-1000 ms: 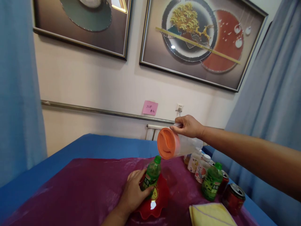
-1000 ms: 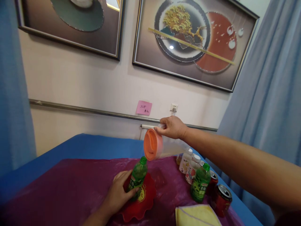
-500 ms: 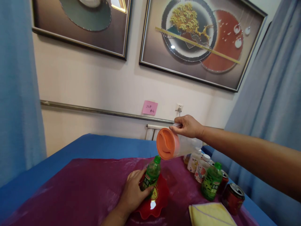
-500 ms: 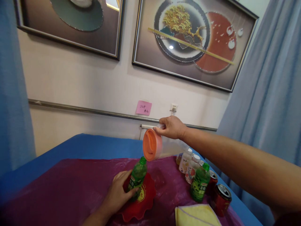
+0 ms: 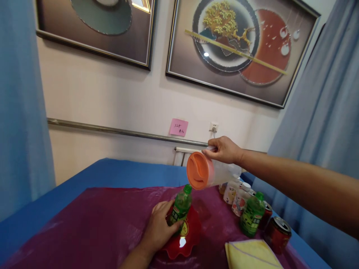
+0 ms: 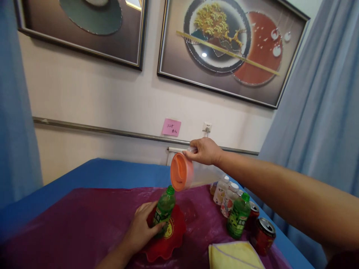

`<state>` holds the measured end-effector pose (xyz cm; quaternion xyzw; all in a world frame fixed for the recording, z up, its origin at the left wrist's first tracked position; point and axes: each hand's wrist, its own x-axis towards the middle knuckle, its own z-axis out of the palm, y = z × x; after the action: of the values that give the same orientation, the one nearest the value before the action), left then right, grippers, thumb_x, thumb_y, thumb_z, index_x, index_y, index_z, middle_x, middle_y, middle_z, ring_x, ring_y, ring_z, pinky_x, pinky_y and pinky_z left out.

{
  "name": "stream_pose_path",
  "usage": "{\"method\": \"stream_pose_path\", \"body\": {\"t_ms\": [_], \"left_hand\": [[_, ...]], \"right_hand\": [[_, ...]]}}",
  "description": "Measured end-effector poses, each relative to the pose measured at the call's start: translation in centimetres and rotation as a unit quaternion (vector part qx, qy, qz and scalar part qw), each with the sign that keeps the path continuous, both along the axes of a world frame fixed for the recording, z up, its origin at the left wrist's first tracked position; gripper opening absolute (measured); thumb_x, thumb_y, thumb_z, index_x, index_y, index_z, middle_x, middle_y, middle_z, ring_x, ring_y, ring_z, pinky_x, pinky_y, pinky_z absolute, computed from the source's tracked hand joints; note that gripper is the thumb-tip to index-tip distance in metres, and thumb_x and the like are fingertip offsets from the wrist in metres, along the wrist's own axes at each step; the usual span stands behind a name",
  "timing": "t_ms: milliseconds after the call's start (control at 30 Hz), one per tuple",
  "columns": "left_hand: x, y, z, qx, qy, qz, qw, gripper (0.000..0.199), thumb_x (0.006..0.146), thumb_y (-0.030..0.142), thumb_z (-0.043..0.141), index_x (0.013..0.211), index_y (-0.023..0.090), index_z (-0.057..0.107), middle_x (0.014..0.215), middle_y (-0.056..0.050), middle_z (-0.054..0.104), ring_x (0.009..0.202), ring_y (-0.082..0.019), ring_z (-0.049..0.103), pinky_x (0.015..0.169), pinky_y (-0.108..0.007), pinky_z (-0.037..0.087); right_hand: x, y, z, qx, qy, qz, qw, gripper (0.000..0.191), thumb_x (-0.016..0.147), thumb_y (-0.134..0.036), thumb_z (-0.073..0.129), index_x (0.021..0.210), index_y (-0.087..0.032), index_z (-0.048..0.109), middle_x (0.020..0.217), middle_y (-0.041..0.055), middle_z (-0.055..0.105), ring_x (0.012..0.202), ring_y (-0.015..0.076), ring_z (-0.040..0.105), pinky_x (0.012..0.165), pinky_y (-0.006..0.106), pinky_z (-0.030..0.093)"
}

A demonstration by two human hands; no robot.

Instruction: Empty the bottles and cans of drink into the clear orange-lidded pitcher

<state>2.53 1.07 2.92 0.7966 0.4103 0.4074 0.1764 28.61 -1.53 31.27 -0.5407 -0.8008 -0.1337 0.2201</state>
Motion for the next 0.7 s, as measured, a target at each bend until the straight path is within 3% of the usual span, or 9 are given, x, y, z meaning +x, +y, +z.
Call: {"method": "stream_pose_path", "body": {"t_ms": [700], "left_hand": [[-0.01, -0.25, 0.08, -0.016, -0.007, -0.009, 1.0, 0.061, 0.068, 0.039, 0.082, 0.125, 0.025, 0.068, 0.118, -0.011, 0.072, 0.112, -0.034, 0.063, 0.101, -0.048, 0.048]], "right_hand": [[-0.24, -0.23, 0.22, -0.005, -0.008, 0.002, 1.0, 0.045, 0.083, -0.054, 0.056, 0.058, -0.023, 0.033, 0.052, -0.006, 0.033, 0.052, 0.0101, 0.026, 0.054, 0.029, 0.019]]}}
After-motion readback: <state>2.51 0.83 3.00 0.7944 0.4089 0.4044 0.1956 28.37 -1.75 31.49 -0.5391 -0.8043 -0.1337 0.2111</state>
